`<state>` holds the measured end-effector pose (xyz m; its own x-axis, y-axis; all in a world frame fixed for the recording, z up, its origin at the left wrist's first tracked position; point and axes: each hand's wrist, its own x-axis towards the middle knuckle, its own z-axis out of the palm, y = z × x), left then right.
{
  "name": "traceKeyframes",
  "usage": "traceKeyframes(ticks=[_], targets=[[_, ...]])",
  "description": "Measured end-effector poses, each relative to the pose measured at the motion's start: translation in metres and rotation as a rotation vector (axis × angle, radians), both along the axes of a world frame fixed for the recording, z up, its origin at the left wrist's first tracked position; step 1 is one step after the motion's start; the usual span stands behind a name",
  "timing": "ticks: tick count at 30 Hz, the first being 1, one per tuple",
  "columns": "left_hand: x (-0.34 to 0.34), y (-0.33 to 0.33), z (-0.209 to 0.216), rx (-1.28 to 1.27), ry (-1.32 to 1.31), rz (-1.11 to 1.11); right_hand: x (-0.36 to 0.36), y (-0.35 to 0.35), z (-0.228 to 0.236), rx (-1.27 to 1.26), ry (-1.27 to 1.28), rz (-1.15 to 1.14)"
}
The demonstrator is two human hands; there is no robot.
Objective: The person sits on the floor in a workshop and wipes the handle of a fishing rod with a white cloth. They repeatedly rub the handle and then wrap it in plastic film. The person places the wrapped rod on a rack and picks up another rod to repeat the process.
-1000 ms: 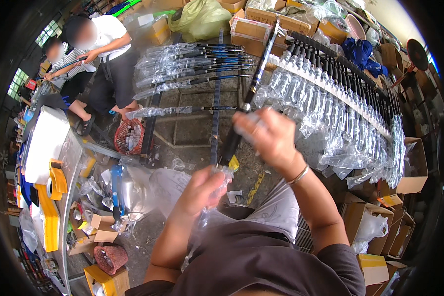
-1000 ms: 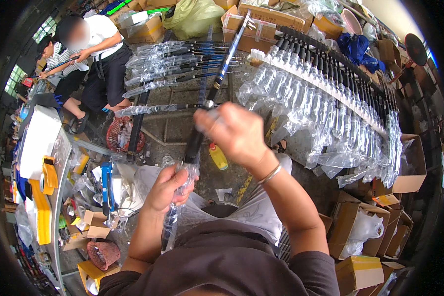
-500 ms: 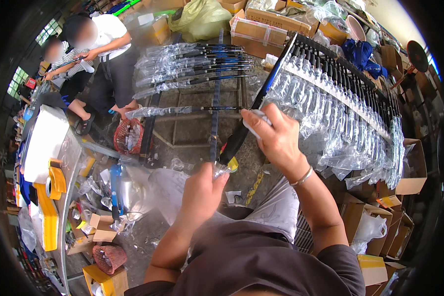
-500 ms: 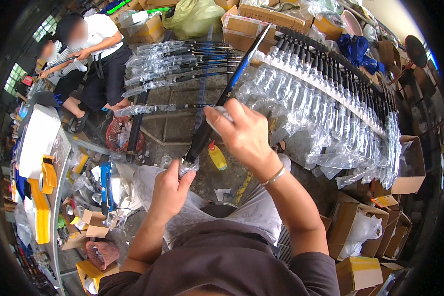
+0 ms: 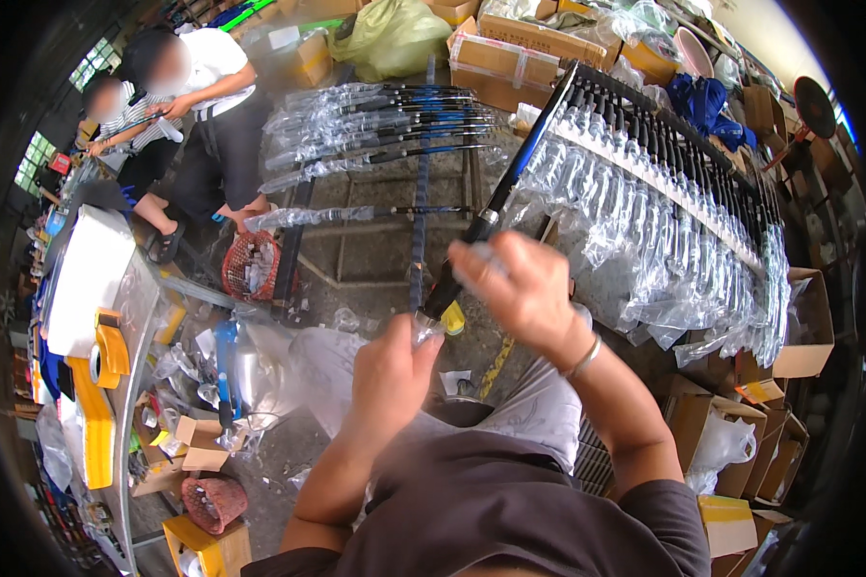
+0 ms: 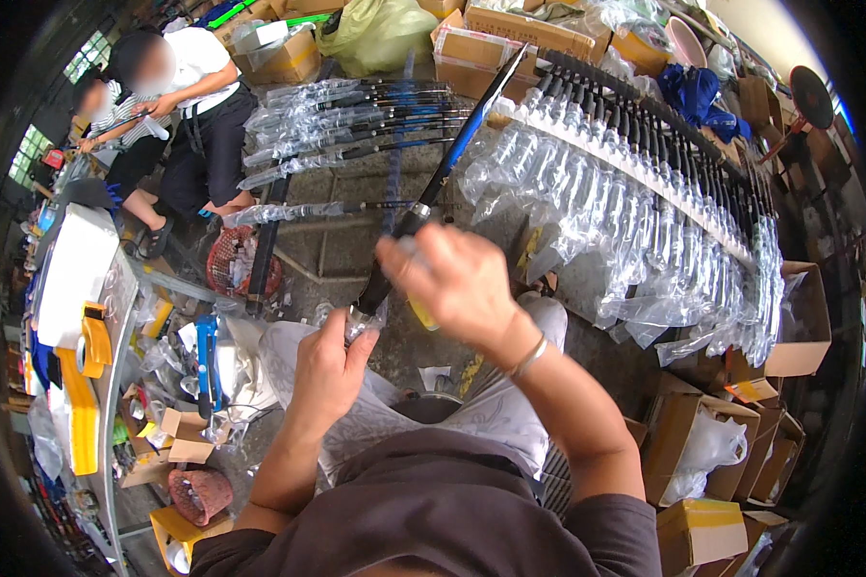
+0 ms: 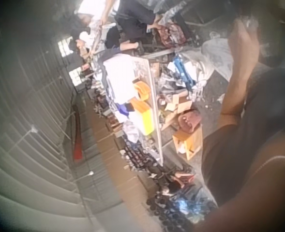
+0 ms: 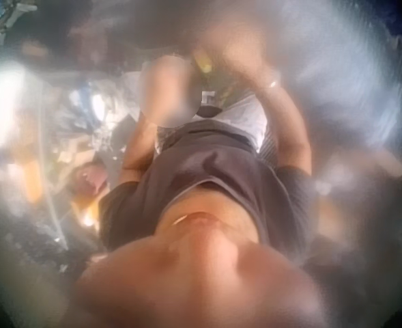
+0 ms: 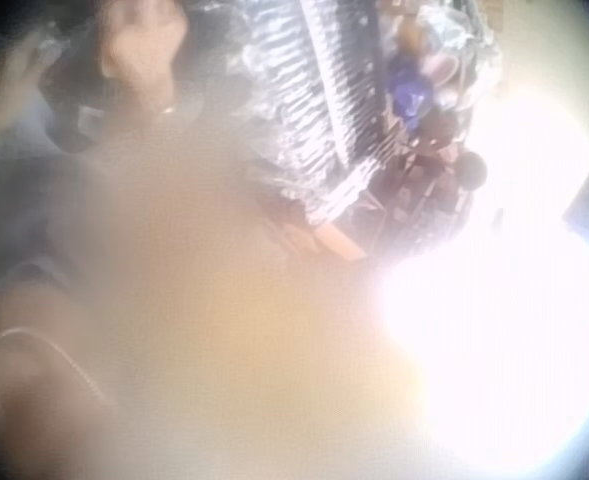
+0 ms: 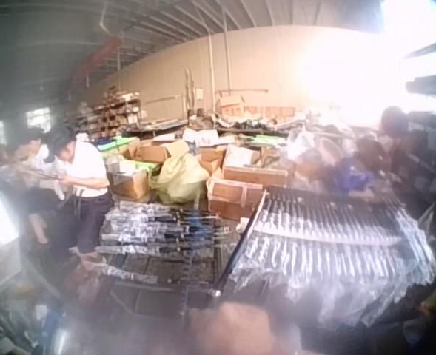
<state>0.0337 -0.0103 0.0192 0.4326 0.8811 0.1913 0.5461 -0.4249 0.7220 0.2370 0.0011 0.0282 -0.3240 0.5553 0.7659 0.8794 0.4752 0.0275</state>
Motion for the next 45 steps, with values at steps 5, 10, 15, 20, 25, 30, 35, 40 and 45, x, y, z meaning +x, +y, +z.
traceKeyframes(ticks=[5, 10, 15, 20, 25, 30, 35, 40, 45], targets=[[0.001, -0.002, 0.0, -0.036, -0.034, 0.001, 0.013, -0.002, 0.011, -0.006, 0.315, -0.105], [-0.002, 0.001, -0.006, -0.022, -0.027, 0.011, 0.011, -0.02, -0.003, -0.347, 1.055, -0.032], [-0.002, 0.0, -0.006, -0.031, -0.016, 0.013, 0.003, -0.034, -0.001, -0.421, 0.841, 0.028], [0.002, -0.002, -0.002, -0.068, -0.033, 0.003, -0.025, -0.027, -0.005, -0.097, 0.162, 0.131], [-0.006, -0.002, 0.004, -0.245, -0.072, 0.003, -0.009, -0.011, 0.002, -0.056, 0.047, 0.08], [-0.019, -0.001, -0.014, -0.527, -0.355, -0.122, 0.012, 0.003, 0.016, 0.042, 0.27, -0.102], [-0.025, 0.007, -0.003, -1.209, -0.652, -0.176, -0.024, -0.024, -0.008, -0.025, 0.08, 0.194], [-0.029, 0.015, -0.008, -1.327, -0.815, -0.293, -0.013, 0.003, 0.002, 0.01, 0.236, 0.134], [-0.038, 0.012, -0.019, -1.496, -0.912, -0.463, -0.004, -0.001, 0.01, -0.022, 0.642, -0.027]])
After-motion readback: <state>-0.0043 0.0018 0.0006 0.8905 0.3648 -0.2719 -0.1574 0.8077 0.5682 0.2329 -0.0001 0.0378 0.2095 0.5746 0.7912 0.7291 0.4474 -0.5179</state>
